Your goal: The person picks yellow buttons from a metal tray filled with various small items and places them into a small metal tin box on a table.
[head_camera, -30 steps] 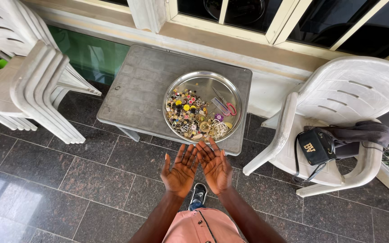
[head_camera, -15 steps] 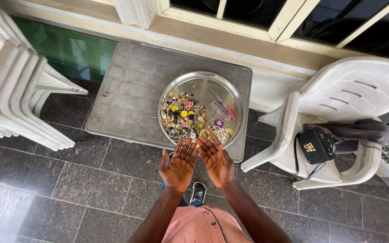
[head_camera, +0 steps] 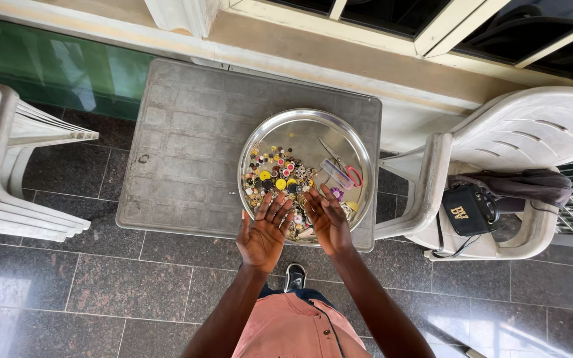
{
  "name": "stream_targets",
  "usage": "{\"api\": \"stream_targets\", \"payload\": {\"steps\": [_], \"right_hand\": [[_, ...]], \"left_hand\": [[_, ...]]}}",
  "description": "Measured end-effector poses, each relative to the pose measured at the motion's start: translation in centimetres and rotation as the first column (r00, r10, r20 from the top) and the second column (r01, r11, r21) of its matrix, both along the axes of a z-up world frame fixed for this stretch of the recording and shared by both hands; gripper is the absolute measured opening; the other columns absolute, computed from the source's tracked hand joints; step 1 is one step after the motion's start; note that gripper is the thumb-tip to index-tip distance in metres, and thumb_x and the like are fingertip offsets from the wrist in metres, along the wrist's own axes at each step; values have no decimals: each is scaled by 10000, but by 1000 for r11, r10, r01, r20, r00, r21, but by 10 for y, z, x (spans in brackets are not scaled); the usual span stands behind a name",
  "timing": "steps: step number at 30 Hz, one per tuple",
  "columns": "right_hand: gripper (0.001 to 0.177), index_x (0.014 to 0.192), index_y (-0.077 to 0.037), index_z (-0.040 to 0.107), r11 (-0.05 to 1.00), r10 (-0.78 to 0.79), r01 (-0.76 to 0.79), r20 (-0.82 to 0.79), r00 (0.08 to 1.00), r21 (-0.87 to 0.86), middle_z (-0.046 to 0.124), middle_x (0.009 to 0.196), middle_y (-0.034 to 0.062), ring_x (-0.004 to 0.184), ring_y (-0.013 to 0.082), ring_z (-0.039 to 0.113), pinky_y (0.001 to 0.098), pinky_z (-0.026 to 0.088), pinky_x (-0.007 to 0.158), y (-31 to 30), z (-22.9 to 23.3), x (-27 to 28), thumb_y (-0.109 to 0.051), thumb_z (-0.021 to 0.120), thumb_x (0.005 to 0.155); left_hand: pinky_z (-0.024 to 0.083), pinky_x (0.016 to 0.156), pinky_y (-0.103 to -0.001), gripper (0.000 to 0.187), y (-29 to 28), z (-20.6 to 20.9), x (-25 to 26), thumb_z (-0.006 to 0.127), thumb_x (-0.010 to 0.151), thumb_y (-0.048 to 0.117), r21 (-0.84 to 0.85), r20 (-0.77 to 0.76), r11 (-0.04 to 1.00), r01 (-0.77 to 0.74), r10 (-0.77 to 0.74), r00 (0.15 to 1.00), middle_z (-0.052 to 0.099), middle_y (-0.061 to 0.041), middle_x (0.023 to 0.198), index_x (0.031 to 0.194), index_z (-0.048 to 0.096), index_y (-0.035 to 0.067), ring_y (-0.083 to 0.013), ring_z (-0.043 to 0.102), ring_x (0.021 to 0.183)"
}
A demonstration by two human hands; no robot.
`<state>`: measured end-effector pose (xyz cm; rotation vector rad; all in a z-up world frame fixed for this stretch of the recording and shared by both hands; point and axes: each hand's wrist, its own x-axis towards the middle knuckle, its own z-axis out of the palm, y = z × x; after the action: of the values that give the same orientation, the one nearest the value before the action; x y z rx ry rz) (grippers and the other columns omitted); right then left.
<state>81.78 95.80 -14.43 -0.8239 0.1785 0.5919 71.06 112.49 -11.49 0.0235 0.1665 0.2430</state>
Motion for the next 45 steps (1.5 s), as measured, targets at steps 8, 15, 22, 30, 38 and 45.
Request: {"api": "stream_targets", "payload": {"steps": [8, 15, 22, 30, 38, 45], "right_hand": [[585, 1447, -93, 591, 612, 546, -143, 285, 787, -777, 732, 1268, 144, 1113, 211, 725, 319, 615, 1002, 42, -142, 70, 2, 714, 882], [568, 1301, -182, 693, 133, 926, 211, 197, 321, -968, 653, 1111, 96, 1008, 296, 681, 441, 583, 857, 62, -192, 102, -30, 817, 768], [404, 1106, -172, 735, 146, 962, 282, 202, 183, -948, 614, 1095, 84, 1024, 303, 663, 450, 578, 840, 65, -216, 113, -92, 855, 729], [213, 959, -93, 717, 299, 839, 76, 300, 454, -951, 716, 973, 48, 916, 207, 737, 362, 625, 823, 60, -210, 120, -102, 858, 800], [330, 1252, -20, 644, 831, 248, -144, 125, 961, -537, 745, 1100, 104, 1012, 199, 739, 355, 651, 893, 62, -160, 115, -92, 727, 940], [314, 1310, 22, 613, 990, 51, -44, 49, 997, -130, 707, 1179, 156, 1070, 252, 718, 395, 610, 945, 53, -59, 91, -166, 609, 1059]], "left_hand": [[310, 1259, -479, 751, 30, -5, 0, 389, 1062, 588, -55, -38, 998, -9, 7, 999, 454, -193, 1590, 1570, 397, 34, -354, 386, 1526], [307, 1260, -492, 748, 47, -16, -6, 392, 1061, 573, -91, -138, 993, -72, 59, 989, 453, -204, 1587, 1564, 403, 20, -361, 386, 1501], [330, 1250, -499, 701, 65, -30, -9, 386, 1071, 551, -121, -174, 984, -128, 106, 979, 468, -214, 1567, 1529, 437, 23, -371, 428, 1478], [344, 1237, -493, 633, 68, -48, 6, 407, 1092, 493, -135, -229, 990, -48, 16, 973, 503, -193, 1549, 1519, 458, 29, -348, 448, 1467], [349, 1232, -492, 607, 64, -43, 35, 412, 1077, 461, -29, -262, 997, 74, -79, 962, 518, -184, 1540, 1507, 473, 36, -335, 444, 1478], [345, 1230, -476, 619, 59, -23, 62, 427, 1065, 460, 127, -295, 966, 224, -179, 939, 516, -153, 1550, 1534, 462, 58, -303, 438, 1479]]}}
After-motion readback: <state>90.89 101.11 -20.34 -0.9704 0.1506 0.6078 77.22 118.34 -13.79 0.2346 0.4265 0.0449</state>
